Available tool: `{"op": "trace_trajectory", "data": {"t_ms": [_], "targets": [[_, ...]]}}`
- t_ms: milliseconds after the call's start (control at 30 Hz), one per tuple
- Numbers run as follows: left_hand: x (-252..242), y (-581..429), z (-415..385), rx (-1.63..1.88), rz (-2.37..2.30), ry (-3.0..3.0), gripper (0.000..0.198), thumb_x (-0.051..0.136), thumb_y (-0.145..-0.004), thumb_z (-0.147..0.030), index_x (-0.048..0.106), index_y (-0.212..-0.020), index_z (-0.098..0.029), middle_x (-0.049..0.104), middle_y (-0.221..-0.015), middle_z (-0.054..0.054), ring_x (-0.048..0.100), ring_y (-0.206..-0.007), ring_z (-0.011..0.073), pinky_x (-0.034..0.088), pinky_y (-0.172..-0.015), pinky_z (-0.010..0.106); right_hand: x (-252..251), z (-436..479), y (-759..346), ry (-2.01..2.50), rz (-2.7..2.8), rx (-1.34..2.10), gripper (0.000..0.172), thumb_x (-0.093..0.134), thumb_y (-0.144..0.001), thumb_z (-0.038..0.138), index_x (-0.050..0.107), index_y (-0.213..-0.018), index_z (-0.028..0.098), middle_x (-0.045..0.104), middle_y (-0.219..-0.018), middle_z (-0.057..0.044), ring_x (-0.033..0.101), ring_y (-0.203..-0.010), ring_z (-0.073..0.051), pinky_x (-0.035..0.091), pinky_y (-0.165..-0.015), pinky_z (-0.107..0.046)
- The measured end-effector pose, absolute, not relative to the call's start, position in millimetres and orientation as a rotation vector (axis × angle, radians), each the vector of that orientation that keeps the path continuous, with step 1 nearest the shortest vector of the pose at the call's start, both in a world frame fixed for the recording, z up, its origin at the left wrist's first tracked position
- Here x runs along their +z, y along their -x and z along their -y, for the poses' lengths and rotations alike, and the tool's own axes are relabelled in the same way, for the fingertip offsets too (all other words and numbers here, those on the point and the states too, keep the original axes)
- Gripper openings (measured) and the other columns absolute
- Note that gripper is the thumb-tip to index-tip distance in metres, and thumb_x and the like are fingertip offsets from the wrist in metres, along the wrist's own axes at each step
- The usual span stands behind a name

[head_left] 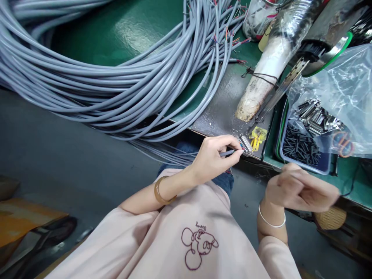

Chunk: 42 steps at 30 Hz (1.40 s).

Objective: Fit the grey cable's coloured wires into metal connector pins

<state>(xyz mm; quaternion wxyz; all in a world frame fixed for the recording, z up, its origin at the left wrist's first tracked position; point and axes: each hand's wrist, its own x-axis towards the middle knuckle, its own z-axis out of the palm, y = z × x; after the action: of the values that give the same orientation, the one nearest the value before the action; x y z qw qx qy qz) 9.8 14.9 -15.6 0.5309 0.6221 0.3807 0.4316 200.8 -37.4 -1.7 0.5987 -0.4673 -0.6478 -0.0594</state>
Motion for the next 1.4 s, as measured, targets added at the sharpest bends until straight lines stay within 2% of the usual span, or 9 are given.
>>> {"op": "trace_trajectory", "data": {"t_ms": [33,133,233,333,433,567,733,933,1400], "targets": [[-15.5,-9.2,-16.4,0.981,-0.924,-1.397,0.011,0.069,-0.084,-0.022,0.068,-0.077,-0.014,0.062,-0.065,0.000,0.035,-0.048,0.0041,0.026,-0.045,0.021,0.5,36.0,-200.1,0.973,1.436,-0.186,0.007,0.069,-0.089,0.026,0.068,-0.096,0.024,0.047,-0.055,0.010,0.036,-0.031,-0.006,0.030,-0.032,-0.024],[-12.4,-7.1,-22.9,0.867,-0.926,-1.155,0.016,0.071,-0.084,-0.027,0.067,-0.076,-0.014,0.052,-0.054,-0.004,0.029,-0.041,0.0025,0.021,-0.040,0.021,2.4,34.1,-192.2,1.047,1.411,-0.186,0.040,0.067,-0.087,0.011,0.063,-0.125,0.026,0.069,-0.078,0.004,0.064,-0.048,-0.011,0.043,-0.035,-0.022],[-6.1,-6.4,-29.5,0.875,-0.914,-1.065,0.015,0.074,-0.080,-0.025,0.066,-0.075,-0.014,0.055,-0.056,-0.004,0.032,-0.039,0.0017,0.021,-0.037,0.020,0.6,34.2,-180.1,1.333,1.492,-0.167,0.032,0.067,-0.087,0.007,0.067,-0.114,0.024,0.077,-0.090,0.001,0.077,-0.073,-0.017,0.062,-0.058,-0.026],[-1.3,-8.2,-33.3,0.912,-0.917,-1.057,0.014,0.075,-0.077,-0.024,0.065,-0.074,-0.014,0.055,-0.056,-0.004,0.033,-0.038,0.0013,0.020,-0.035,0.020,-0.4,30.3,-171.5,1.399,1.646,-0.195,0.019,0.074,-0.084,0.009,0.069,-0.096,0.022,0.079,-0.090,0.001,0.078,-0.082,-0.017,0.065,-0.077,-0.030],[-0.4,-11.0,-35.0,0.948,-0.926,-1.074,0.013,0.074,-0.079,-0.023,0.064,-0.075,-0.015,0.050,-0.052,-0.006,0.033,-0.037,0.0021,0.020,-0.035,0.020,0.2,23.0,-169.1,1.380,1.723,-0.149,0.017,0.073,-0.083,0.008,0.066,-0.091,0.022,0.079,-0.097,-0.001,0.077,-0.088,-0.016,0.064,-0.081,-0.030],[-1.4,-12.8,-36.3,0.971,-0.970,-1.113,0.013,0.073,-0.081,-0.024,0.065,-0.076,-0.016,0.045,-0.048,-0.007,0.033,-0.037,0.0028,0.019,-0.036,0.020,1.9,16.1,-169.7,1.380,1.725,-0.155,0.015,0.073,-0.084,0.011,0.065,-0.090,0.022,0.078,-0.099,-0.002,0.077,-0.090,-0.016,0.064,-0.080,-0.030],[1.2,-11.5,-37.8,0.989,-0.993,-1.142,0.014,0.072,-0.084,-0.027,0.066,-0.077,-0.016,0.051,-0.053,-0.004,0.035,-0.038,0.0027,0.021,-0.036,0.020,5.7,12.0,-167.4,1.387,1.738,-0.195,0.015,0.073,-0.084,0.011,0.067,-0.090,0.023,0.079,-0.100,-0.002,0.077,-0.090,-0.018,0.065,-0.079,-0.033],[5.0,-9.1,-40.1,0.952,-0.993,-1.142,0.014,0.073,-0.081,-0.025,0.065,-0.074,-0.016,0.047,-0.049,-0.005,0.033,-0.037,0.0027,0.021,-0.036,0.020,6.6,12.7,-166.8,1.364,1.765,-0.229,0.023,0.077,-0.081,0.007,0.070,-0.096,0.023,0.079,-0.101,-0.002,0.077,-0.090,-0.017,0.065,-0.081,-0.030],[-1.0,-10.3,-37.2,0.936,-0.987,-1.215,0.013,0.070,-0.082,-0.023,0.064,-0.074,-0.016,0.043,-0.049,-0.006,0.030,-0.039,0.0034,0.018,-0.039,0.022,0.2,15.6,-172.3,1.350,1.797,-0.216,0.022,0.077,-0.080,0.006,0.068,-0.094,0.021,0.079,-0.099,-0.003,0.076,-0.088,-0.015,0.063,-0.080,-0.025]]}}
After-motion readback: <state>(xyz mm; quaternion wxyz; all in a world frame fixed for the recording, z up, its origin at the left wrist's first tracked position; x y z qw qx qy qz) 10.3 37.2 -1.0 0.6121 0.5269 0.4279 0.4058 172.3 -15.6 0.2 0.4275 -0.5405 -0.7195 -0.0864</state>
